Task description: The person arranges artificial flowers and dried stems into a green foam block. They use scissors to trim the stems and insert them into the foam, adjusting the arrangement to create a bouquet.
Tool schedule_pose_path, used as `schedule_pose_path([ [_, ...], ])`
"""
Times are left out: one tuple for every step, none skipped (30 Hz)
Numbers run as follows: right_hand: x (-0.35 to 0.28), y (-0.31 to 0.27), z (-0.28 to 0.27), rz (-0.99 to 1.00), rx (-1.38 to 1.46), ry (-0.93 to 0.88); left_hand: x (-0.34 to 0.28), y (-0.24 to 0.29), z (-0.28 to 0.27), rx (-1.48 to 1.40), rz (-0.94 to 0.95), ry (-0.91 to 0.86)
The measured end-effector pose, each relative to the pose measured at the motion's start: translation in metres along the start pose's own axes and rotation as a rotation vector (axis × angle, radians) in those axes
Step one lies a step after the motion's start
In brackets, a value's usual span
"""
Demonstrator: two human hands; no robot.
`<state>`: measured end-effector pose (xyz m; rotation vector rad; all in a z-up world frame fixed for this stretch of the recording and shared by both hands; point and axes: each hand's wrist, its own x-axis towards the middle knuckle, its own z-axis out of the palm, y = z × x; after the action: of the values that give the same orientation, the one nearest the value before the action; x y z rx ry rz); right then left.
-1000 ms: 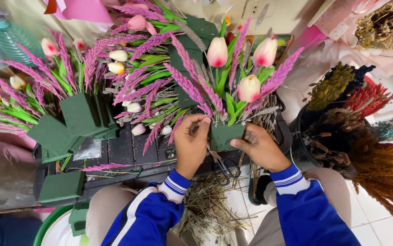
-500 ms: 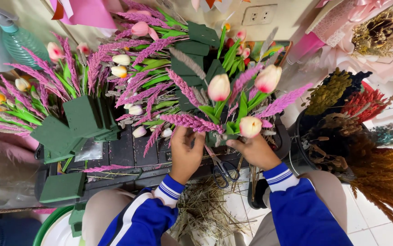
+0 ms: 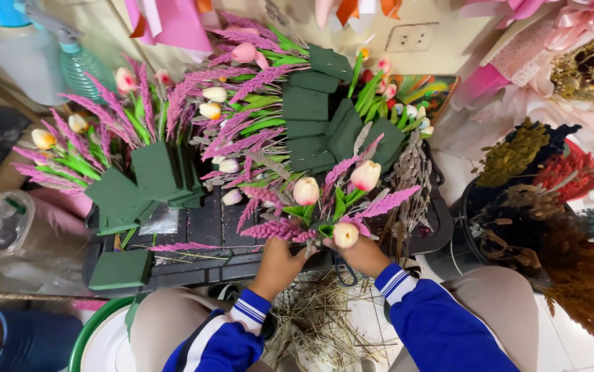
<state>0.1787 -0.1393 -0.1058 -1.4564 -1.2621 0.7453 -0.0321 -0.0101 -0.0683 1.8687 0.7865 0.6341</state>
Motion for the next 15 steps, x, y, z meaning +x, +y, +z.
schedule_pose_path([
  [0.003,-0.002,0.005,-0.004,0.000,-0.009,-0.003,0.023,-0.007,0.000,-0.003,0.009],
  [0.005,-0.004,0.009,-0.015,-0.167,-0.084,-0.006,0.046,-0.014,-0.008,0.035,0.026],
  [0.007,-0.006,0.014,-0.028,-0.334,-0.158,-0.008,0.069,-0.021,-0.015,0.072,0.041],
  [0.011,0.005,0.018,-0.031,-0.334,-0.166,-0.010,0.068,-0.022,-0.016,0.070,0.050],
  [0.014,0.016,0.023,-0.044,0.174,-0.164,-0.011,0.067,-0.023,-0.016,0.067,0.057],
  [0.017,0.028,0.027,-0.051,0.682,-0.153,-0.012,0.066,-0.024,-0.016,0.064,0.065],
  [0.017,0.032,0.023,-0.049,0.681,-0.158,-0.013,0.064,-0.024,-0.017,0.062,0.068],
  [0.018,0.036,0.023,-0.050,0.672,-0.171,-0.013,0.062,-0.024,-0.018,0.060,0.074],
  [0.015,0.039,0.028,-0.050,0.662,-0.181,-0.014,0.060,-0.023,-0.019,0.059,0.077],
  [0.015,0.042,0.027,-0.049,0.653,-0.192,-0.015,0.058,-0.022,-0.021,0.056,0.078],
  [0.014,0.044,0.027,-0.050,0.643,-0.200,-0.014,0.056,-0.021,-0.021,0.056,0.080],
  [0.014,0.047,0.027,-0.051,0.634,-0.209,-0.014,0.054,-0.019,-0.021,0.055,0.081],
  [0.014,0.047,0.026,-0.052,0.624,-0.216,-0.014,0.052,-0.018,-0.022,0.055,0.079],
  [0.014,0.046,0.026,-0.053,0.615,-0.223,-0.013,0.050,-0.017,-0.022,0.055,0.079],
  [0.014,0.046,0.025,-0.054,0.606,-0.230,-0.013,0.048,-0.016,-0.022,0.055,0.079],
])
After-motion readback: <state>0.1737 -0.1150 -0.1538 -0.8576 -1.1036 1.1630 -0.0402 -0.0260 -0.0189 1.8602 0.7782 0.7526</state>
